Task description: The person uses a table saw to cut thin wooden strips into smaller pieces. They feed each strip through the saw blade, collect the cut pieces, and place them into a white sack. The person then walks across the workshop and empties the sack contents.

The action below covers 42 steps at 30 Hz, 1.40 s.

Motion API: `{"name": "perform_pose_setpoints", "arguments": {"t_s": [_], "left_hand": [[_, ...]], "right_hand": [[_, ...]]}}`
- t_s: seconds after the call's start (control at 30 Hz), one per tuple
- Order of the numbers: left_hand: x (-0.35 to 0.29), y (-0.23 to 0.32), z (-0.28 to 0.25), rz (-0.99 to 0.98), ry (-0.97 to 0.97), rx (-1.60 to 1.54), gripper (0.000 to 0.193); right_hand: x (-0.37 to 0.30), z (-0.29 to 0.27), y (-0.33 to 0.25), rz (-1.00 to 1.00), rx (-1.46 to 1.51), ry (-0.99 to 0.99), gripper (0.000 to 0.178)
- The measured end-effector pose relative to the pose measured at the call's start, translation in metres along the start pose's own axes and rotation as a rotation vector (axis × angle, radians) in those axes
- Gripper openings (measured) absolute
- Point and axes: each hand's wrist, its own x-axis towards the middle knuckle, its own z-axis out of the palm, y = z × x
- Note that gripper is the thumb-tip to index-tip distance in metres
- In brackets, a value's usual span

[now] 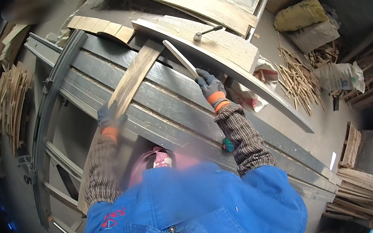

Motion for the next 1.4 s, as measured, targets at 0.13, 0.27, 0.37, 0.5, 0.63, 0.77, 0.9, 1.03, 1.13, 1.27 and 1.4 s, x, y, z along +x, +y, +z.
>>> {"name": "perform_pose_setpoints", "arguments": {"t_s": [0.13,0.27,0.37,0.5,0.63,0.77,0.9,1.03,1.13,1.27,1.4], "left_hand": [[0.004,-0.003,0.003,0.026,-0.006,-0.03,0.083],[0.0,-0.006,0.008,0.044,0.052,-0.03,0.082],[0.002,-0.009,0.016,0.075,0.08,0.013,0.082],[-0.001,-0.013,0.017,0.078,0.058,0.043,0.082],[0.011,-0.014,0.012,0.113,0.024,0.014,0.08],[0.023,0.001,0.005,0.076,0.014,0.015,0.08],[0.022,0.012,-0.007,0.009,-0.003,-0.044,0.079],[0.018,0.012,-0.002,0.005,0.048,-0.033,0.076],[0.017,0.011,0.0,0.033,0.07,-0.031,0.076],[0.022,0.015,-0.008,-0.033,-0.019,-0.075,0.076],[0.025,0.011,-0.008,-0.032,0.023,0.027,0.076]], "right_hand": [[0.06,-0.002,-0.032,0.209,-0.174,-0.225,0.041],[0.049,-0.026,-0.034,0.105,-0.425,-0.224,0.039],[-0.015,-0.071,-0.016,0.096,-0.692,-0.215,0.038],[-0.126,-0.179,0.009,0.284,-0.779,-0.153,0.042],[-0.192,-0.231,-0.001,0.413,-0.711,-0.016,0.04],[-0.185,-0.182,-0.004,0.398,-0.095,0.072,0.043],[-0.14,-0.113,0.017,0.328,0.224,-0.044,0.043],[-0.078,-0.056,0.006,0.546,0.548,-0.161,0.042],[-0.036,-0.017,0.014,0.611,0.565,-0.18,0.042],[0.01,0.016,0.006,0.576,0.645,-0.211,0.04],[0.032,0.028,0.001,0.565,0.615,-0.252,0.039]]}}
